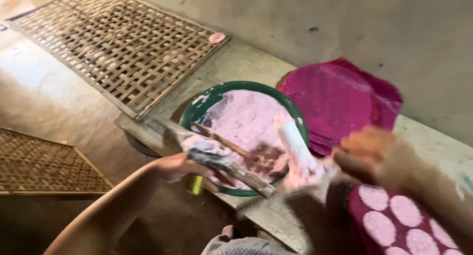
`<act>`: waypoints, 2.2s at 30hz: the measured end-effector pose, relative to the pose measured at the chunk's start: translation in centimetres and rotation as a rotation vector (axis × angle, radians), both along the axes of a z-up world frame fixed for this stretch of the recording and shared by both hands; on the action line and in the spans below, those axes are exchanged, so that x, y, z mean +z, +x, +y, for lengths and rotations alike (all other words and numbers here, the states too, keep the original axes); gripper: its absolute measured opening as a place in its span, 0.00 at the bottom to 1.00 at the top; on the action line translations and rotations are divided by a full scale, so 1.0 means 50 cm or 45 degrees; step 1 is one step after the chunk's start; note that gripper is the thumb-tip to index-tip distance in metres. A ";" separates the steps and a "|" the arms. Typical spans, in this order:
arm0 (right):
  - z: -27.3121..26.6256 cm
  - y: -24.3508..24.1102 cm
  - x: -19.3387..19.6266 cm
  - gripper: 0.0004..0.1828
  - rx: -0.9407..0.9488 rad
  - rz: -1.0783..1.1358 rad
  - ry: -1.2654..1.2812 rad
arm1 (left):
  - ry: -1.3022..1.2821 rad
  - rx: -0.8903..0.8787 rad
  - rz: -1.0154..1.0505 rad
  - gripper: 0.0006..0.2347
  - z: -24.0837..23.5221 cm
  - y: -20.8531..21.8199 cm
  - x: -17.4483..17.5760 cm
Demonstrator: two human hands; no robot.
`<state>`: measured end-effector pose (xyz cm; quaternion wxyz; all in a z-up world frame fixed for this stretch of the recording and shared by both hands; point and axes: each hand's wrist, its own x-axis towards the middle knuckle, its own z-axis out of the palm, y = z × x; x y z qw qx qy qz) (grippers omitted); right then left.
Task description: The person uses a handheld metal molding tool to scoop pink paste from a green bucket and press it into small circular shapes on a large pink tray, then handles the trays to organize them on a workspace.
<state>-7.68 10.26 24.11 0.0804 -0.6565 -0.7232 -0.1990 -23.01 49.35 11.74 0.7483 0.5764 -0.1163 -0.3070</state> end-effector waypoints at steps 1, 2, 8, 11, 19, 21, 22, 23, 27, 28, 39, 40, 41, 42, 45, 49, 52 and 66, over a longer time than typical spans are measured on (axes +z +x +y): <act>0.039 0.024 0.003 0.21 -0.019 -0.176 -0.013 | -0.138 -0.124 0.135 0.24 0.002 0.003 -0.009; 0.074 0.048 0.004 0.22 -0.039 -0.359 -0.032 | -0.331 -0.071 0.148 0.23 -0.012 0.008 -0.026; 0.261 0.084 -0.143 0.32 -0.489 -0.151 0.466 | -0.229 0.734 -0.088 0.12 0.018 0.035 -0.125; 0.337 0.031 -0.259 0.25 -0.664 0.789 -0.075 | 0.148 1.166 -0.442 0.10 0.087 0.072 -0.154; 0.456 0.003 -0.332 0.28 -0.654 0.405 -0.508 | 0.544 1.769 -1.102 0.26 0.133 0.129 -0.180; 0.473 0.031 -0.317 0.22 -0.632 0.429 -0.608 | 0.583 1.803 -1.067 0.22 0.136 0.142 -0.186; 0.482 0.047 -0.310 0.20 -0.621 0.440 -0.662 | 0.601 1.822 -1.046 0.20 0.135 0.146 -0.191; 0.493 0.062 -0.307 0.19 -0.691 0.369 -0.738 | 0.705 1.824 -1.092 0.17 0.133 0.149 -0.197; 0.534 0.114 -0.309 0.15 -0.761 0.319 -0.716 | 0.823 1.832 -1.058 0.12 0.115 0.162 -0.214; 0.543 0.120 -0.314 0.15 -0.725 0.368 -0.630 | 0.779 1.837 -0.996 0.11 0.112 0.166 -0.214; 0.474 -0.003 -0.285 0.26 -0.681 0.571 -1.221 | 1.057 1.843 -1.259 0.12 0.108 0.157 -0.213; 0.457 -0.020 -0.262 0.27 -0.717 0.664 -1.283 | 1.062 1.840 -1.260 0.11 0.109 0.155 -0.213; 0.440 -0.032 -0.237 0.31 -0.660 0.695 -1.255 | 1.071 1.826 -1.254 0.11 0.110 0.156 -0.213; 0.416 -0.045 -0.213 0.34 -0.606 0.730 -1.224 | 1.081 1.806 -1.250 0.12 0.113 0.158 -0.212; 0.336 -0.057 -0.147 0.21 -0.358 1.153 -0.833 | 1.300 1.630 -1.248 0.13 0.126 0.163 -0.202; 0.220 -0.018 -0.107 0.21 -0.848 1.310 -0.712 | 1.609 1.422 -1.431 0.20 0.104 0.177 -0.151; 0.169 0.016 -0.112 0.19 -0.947 1.702 -0.476 | 1.204 1.212 -1.212 0.25 0.057 0.152 -0.098; 0.336 -0.112 -0.101 0.16 -0.574 -0.231 -0.494 | 1.347 0.825 -1.384 0.25 -0.039 0.142 -0.110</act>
